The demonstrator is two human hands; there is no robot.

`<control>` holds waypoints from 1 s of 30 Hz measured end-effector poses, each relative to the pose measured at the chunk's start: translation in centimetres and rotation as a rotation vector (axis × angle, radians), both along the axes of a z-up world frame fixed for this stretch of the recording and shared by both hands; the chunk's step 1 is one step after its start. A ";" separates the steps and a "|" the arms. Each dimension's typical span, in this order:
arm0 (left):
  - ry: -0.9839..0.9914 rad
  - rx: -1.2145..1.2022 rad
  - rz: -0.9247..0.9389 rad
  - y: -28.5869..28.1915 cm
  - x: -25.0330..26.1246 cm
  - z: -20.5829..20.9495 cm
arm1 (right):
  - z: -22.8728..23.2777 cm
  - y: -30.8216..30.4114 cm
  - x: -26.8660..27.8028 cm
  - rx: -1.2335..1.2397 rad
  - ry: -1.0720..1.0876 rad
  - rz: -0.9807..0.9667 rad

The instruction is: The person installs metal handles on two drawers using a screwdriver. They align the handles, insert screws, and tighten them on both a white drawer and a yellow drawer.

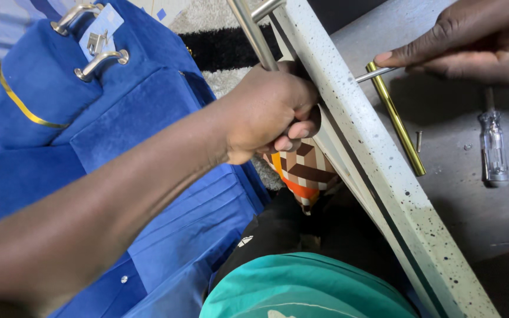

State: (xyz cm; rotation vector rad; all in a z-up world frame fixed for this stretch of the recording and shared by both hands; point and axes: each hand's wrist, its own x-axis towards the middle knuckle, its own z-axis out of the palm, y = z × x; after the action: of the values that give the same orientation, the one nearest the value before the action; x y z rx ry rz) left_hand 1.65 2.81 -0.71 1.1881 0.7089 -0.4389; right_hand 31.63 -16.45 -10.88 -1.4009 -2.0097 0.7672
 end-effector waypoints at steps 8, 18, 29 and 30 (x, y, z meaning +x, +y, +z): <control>0.035 0.027 -0.041 -0.5 0.3 1.2 | -0.8 0.3 0.3 0.031 -0.039 0.103; 0.078 -0.438 0.132 1.2 -1.0 -1.5 | -0.5 0.4 -0.3 0.015 -0.070 0.092; -0.041 -1.024 0.121 2.4 -1.6 -2.0 | -1.1 0.2 0.8 0.081 -0.080 0.175; -0.099 -0.949 0.230 1.5 -2.6 -1.3 | -1.0 0.3 0.6 0.095 -0.073 0.166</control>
State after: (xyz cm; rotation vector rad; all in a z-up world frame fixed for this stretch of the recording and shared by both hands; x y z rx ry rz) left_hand -0.94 4.35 -1.99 0.2285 0.4454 -0.4407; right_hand 32.27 -16.11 -11.86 -1.2362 -2.2100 0.6890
